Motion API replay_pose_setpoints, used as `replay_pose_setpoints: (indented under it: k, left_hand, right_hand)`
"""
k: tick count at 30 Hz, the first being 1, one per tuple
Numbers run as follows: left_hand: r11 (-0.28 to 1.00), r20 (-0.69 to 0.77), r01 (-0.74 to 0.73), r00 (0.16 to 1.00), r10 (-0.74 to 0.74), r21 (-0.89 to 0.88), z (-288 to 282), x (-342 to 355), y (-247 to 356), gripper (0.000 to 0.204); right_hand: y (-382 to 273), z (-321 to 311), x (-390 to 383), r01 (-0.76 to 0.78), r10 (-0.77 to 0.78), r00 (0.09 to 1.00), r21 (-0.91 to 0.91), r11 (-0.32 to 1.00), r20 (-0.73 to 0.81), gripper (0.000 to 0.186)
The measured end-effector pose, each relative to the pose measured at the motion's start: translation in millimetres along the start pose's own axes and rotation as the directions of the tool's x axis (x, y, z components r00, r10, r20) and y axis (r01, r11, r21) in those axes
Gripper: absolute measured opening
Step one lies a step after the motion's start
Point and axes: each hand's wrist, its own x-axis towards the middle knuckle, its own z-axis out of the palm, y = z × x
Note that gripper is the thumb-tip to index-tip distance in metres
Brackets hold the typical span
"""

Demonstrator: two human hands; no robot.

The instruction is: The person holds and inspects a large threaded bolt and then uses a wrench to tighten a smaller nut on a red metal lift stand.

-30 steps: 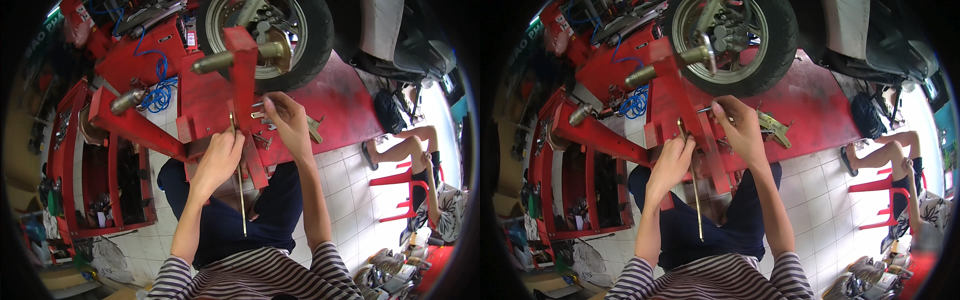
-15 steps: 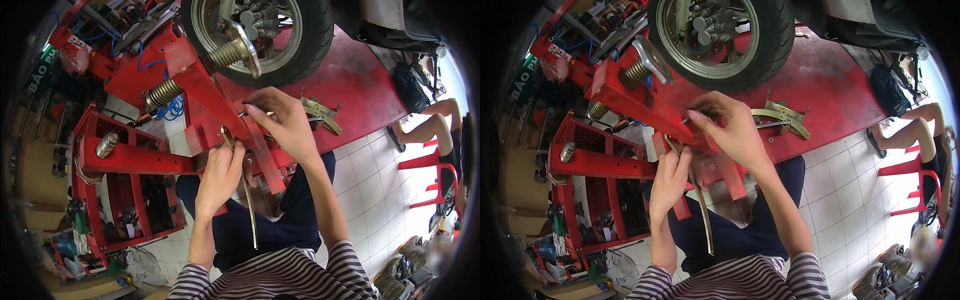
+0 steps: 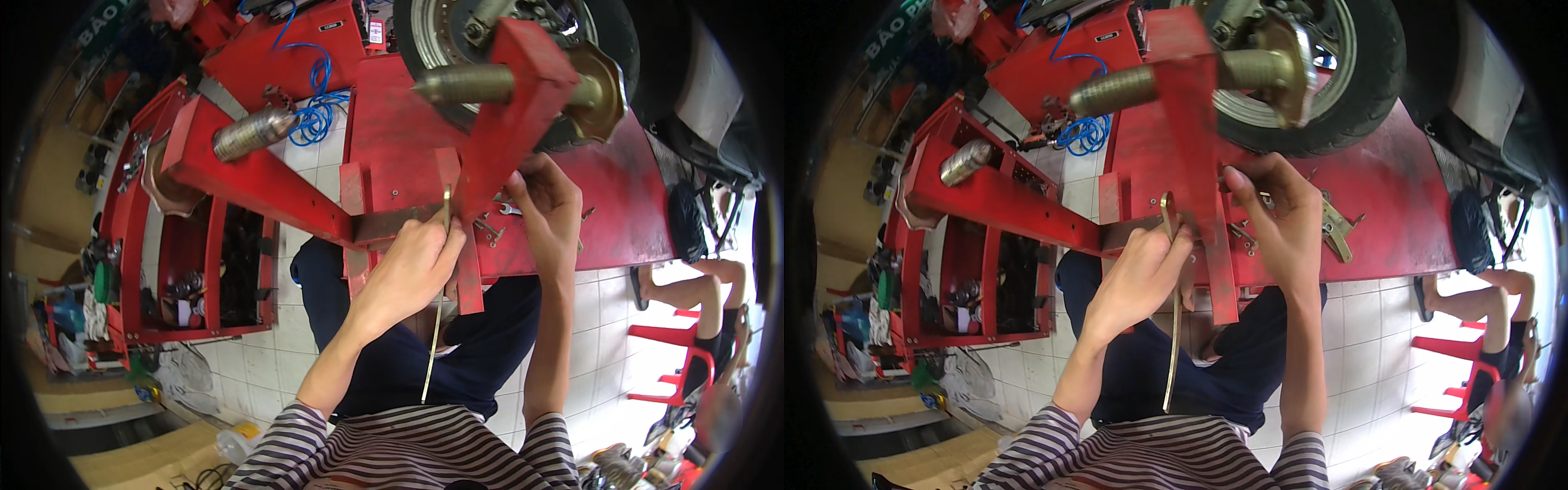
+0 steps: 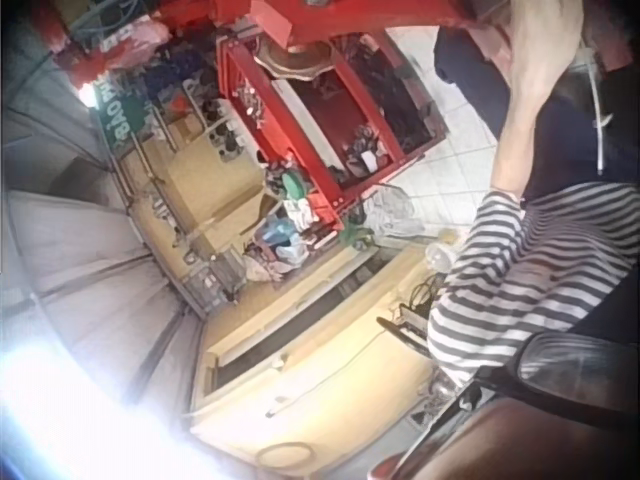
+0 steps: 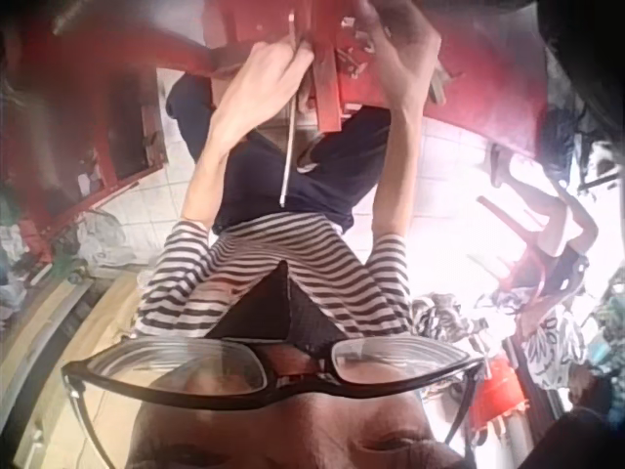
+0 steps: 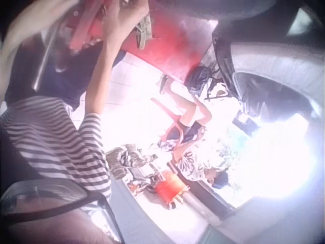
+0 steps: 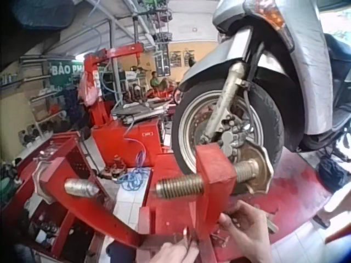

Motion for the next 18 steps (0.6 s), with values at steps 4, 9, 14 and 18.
replay_pose_setpoints:
  k: [4,9,14,18]
  left_hand:
    - [0.993,-0.014,-0.112,0.994,0.112,0.025,-0.6,-1.9,-8.2,0.026]
    - [0.985,0.018,0.023,1.0,-0.021,-0.168,-3.7,-4.7,-2.1,0.027]
    - [0.989,-0.018,-0.065,0.998,0.063,-0.132,-0.8,-3.1,-5.8,0.029]
    - [0.986,-0.078,-0.092,0.994,0.082,-0.137,-1.1,1.2,-1.7,0.029]
  right_hand:
    - [-4.6,6.1,-4.6,0.019,-0.024,0.998,-0.099,0.995,-0.051,0.01]
    - [-8.4,2.9,-1.0,-0.006,0.01,1.0,-0.264,0.964,0.016,0.013]
    - [-26.1,3.1,-13.4,-0.081,0.097,0.995,-0.289,0.954,0.04,0.022]
    - [-7.8,-4.8,-26.6,-0.167,0.17,0.985,-0.161,0.973,0.008,0.025]
